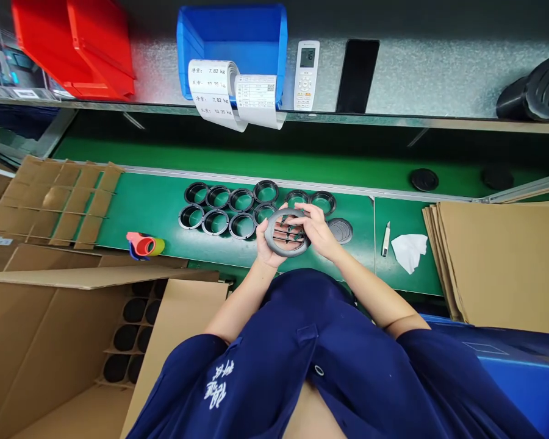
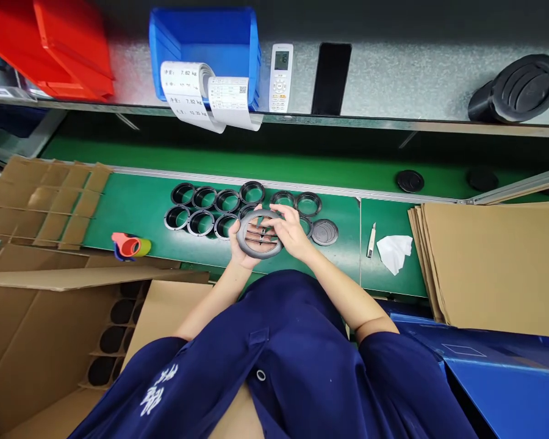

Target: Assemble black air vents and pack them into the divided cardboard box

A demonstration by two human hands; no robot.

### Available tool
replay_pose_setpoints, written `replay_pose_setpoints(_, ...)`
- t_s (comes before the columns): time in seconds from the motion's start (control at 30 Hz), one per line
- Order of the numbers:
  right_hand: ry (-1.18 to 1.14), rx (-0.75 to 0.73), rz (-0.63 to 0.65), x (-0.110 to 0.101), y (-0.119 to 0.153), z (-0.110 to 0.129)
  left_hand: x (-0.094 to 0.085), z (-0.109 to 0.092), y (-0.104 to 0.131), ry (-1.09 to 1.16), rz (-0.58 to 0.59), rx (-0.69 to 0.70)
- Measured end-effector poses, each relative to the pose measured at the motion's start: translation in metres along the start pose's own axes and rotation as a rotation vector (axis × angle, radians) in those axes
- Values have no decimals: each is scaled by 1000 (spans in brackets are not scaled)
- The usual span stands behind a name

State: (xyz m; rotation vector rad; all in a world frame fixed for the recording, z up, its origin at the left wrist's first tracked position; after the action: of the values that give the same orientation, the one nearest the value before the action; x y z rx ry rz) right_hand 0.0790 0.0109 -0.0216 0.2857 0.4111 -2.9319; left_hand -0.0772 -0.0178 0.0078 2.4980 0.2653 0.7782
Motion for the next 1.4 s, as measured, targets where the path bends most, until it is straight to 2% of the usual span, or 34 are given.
replay_pose_setpoints(0.17, -85, 107, -105, -14, 6, 4, 6, -1, 1, -53, 33, 49)
replay_pose_setpoints(0.33, -50, 78, -92, -15, 13, 8, 6, 3, 2, 13, 95, 77)
replay_pose_setpoints(0.5, 21, 109, -92, -14, 16, 6, 7, 6, -1, 13, 42, 59)
replay_pose_setpoints(0.6, 102, 29, -47, -2, 26, -6, -3, 11, -8, 25, -60, 20)
replay_pose_setpoints(0.7, 162, -78, 207, 21, 47, -29, -26, 24, -13, 46, -264, -79)
replay_pose_setpoints(0.8, 145, 36, 398, 40, 66, -55, -48, 45, -13, 33, -414, -250)
replay_pose_setpoints(0.9, 75, 184, 522, 49, 72, -72, -56, 66, -10, 44, -420, -361)
replay_pose_setpoints(0.97, 26, 220, 593, 50, 71, -79, -58, 79, -11, 64, -410, -354)
replay_pose_setpoints(1.03, 14, 231, 600, 49, 67, -84, -63, 89, -18, 20, -448, -338)
replay_pose_setpoints(1.07, 33, 242, 574, 48, 65, -88, -67, 94, -24, -48, -508, -328)
replay_pose_setpoints(1.17, 211, 315, 413, 44, 57, -103, -88, 103, -49, -284, -773, -273)
replay_pose_setpoints(1.23, 374, 334, 310, 43, 50, -115, -103, 105, -67, -347, -892, -204)
replay_pose_setpoints(1.33, 538, 240, 267, 49, 40, -128, -120, 104, -83, -365, -933, -118)
replay_pose_setpoints(1.4, 578, 150, 292, 58, 35, -130, -129, 105, -81, -364, -924, -95)
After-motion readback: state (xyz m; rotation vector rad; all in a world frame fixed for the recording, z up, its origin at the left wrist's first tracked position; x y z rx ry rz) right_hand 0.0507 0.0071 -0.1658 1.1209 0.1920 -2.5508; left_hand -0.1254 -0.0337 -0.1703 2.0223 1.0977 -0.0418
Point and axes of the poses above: each hand's wrist, its own y-axis away from the middle knuckle, its own x-axis out of the palm, z = x × y, the point moved 1 cm from there along -y, towards the middle knuckle, and after that the axes turned 10 degrees about -z, right-handed, at the moved point
